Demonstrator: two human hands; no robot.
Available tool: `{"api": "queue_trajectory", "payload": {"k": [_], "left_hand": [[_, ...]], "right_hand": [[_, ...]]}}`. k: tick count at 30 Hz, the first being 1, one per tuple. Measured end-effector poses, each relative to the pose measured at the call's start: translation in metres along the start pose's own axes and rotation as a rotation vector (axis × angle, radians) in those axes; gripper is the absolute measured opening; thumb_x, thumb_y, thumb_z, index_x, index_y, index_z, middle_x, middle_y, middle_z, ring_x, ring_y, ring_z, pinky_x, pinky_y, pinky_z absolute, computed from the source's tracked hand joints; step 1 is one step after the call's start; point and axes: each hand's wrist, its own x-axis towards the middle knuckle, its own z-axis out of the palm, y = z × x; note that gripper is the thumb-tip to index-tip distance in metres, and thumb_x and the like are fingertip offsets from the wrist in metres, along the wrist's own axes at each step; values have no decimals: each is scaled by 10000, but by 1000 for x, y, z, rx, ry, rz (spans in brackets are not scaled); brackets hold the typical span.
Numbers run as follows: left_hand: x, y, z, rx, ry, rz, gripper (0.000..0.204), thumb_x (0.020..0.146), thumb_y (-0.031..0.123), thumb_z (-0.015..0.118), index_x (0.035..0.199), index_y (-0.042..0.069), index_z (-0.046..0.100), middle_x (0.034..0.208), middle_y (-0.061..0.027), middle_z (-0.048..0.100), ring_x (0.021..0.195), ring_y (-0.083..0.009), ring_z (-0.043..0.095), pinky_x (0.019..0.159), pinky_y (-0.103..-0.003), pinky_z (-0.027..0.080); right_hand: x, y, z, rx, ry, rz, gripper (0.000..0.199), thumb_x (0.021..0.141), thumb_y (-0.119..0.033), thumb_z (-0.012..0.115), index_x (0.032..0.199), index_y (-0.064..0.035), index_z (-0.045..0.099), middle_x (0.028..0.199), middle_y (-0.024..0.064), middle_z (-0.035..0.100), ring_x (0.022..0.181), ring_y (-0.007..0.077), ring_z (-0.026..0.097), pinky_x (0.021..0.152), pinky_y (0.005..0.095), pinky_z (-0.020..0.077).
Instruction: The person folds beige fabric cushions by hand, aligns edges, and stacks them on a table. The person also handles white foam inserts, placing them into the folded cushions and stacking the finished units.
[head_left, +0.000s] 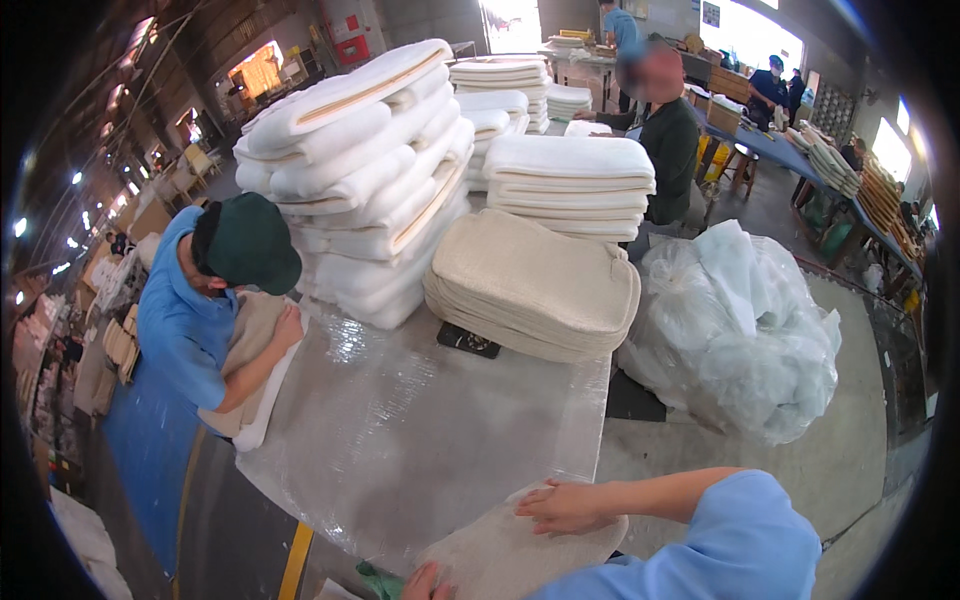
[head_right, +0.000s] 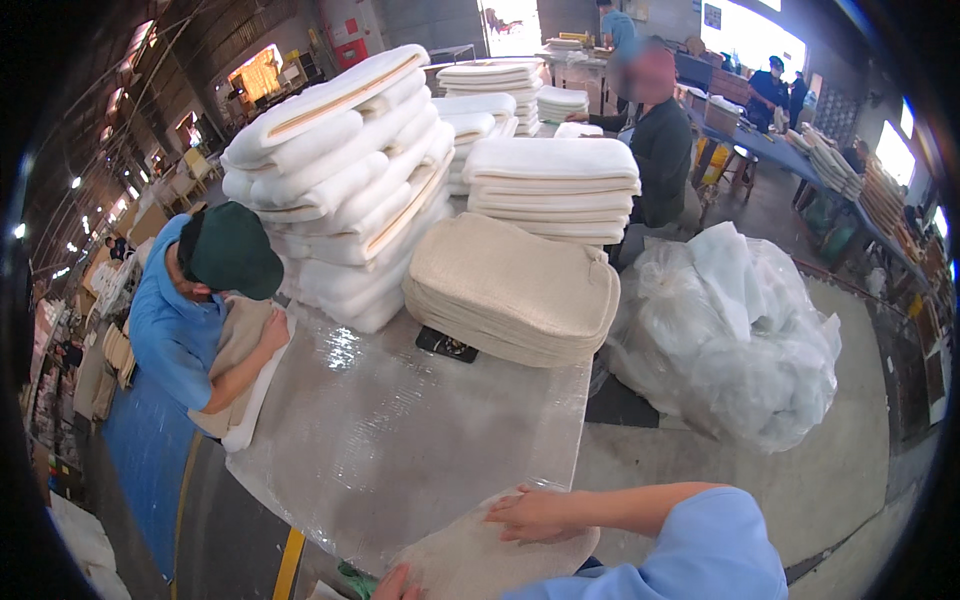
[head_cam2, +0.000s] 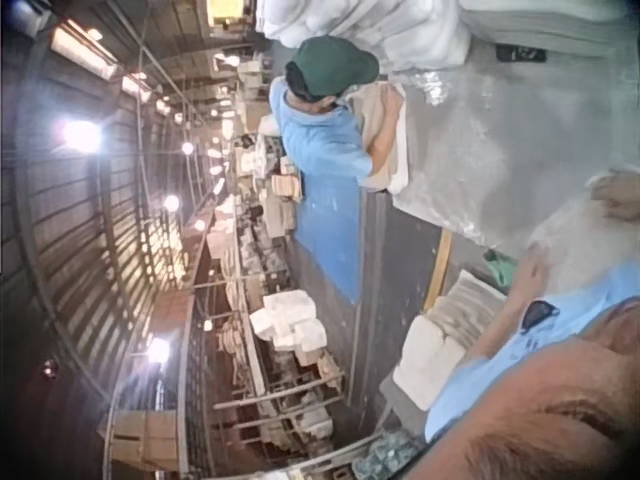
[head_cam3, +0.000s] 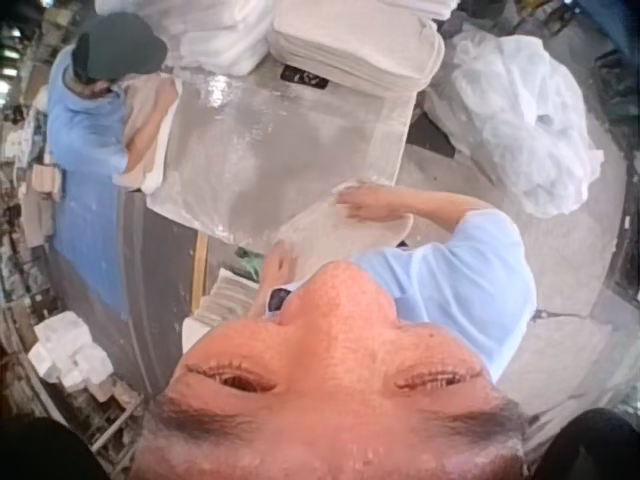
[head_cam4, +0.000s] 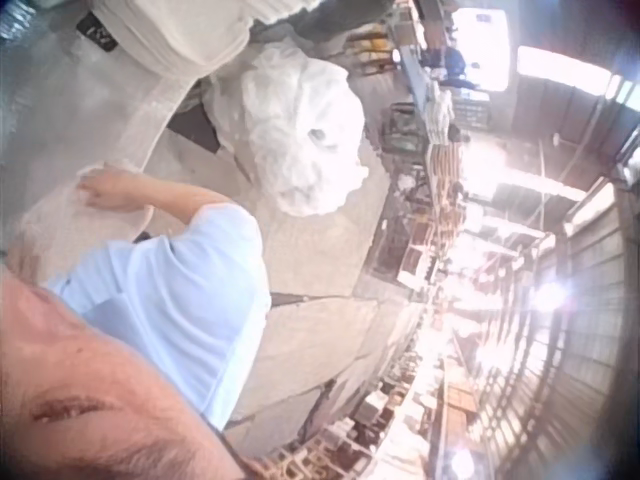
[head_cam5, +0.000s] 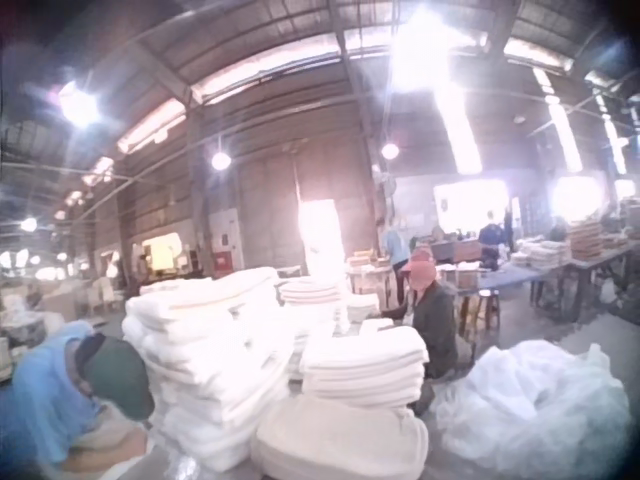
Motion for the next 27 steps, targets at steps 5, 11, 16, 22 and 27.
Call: {"api": "queue_trajectory", "payload": {"k": [5, 11, 16, 22, 27], "left_hand": [[-36, 2, 11, 36, 45, -420, 730, 1012, 479, 631, 1602, 88, 451, 1499, -309, 564, 1404, -478, 528, 1178, -495, 428], [-5, 2, 12, -165, -32, -620, 679, 999, 504, 648, 1570, 159, 524, 1453, -318, 593, 1367, -456, 572, 1119, -492, 471], [-3, 3, 6, -270, -58, -645, 658, 1007, 498, 644, 1526, 100, 566, 1448, -298, 612, 1379, -432, 567, 1139, -469, 447], [6, -2, 5, -346, 64, -493, 676, 1017, 479, 644, 1512, 26, 561, 1497, -265, 587, 1420, -393, 530, 1179, -447, 404], [5, -6, 3, -547, 140, -413, 789, 1014, 454, 667, 1609, 8, 401, 1653, -216, 418, 1525, -333, 384, 1245, -438, 327]], "right_hand": [[-60, -5, -20, -19, -141, 247, 692, 1104, -520, 464, 1661, -122, 361, 1709, 96, 368, 1617, 302, 242, 1299, 591, 182], [-63, 32, 33, 212, 138, 218, 645, 1088, -485, 512, 1615, -117, 461, 1712, 88, 364, 1610, 315, 229, 1311, 451, 223], [-41, 33, 21, 277, 84, 194, 613, 1077, -448, 548, 1583, -103, 508, 1691, 102, 398, 1578, 321, 297, 1293, 427, 262], [-48, 36, 36, 333, 423, 452, 710, 978, -479, 672, 1548, -79, 535, 1608, 172, 507, 1434, 376, 509, 1206, 436, 408], [-53, 30, 41, 794, 477, 771, 861, 906, -589, 732, 1562, -79, 506, 1521, 225, 577, 1401, 364, 562, 1159, 434, 453]]}}
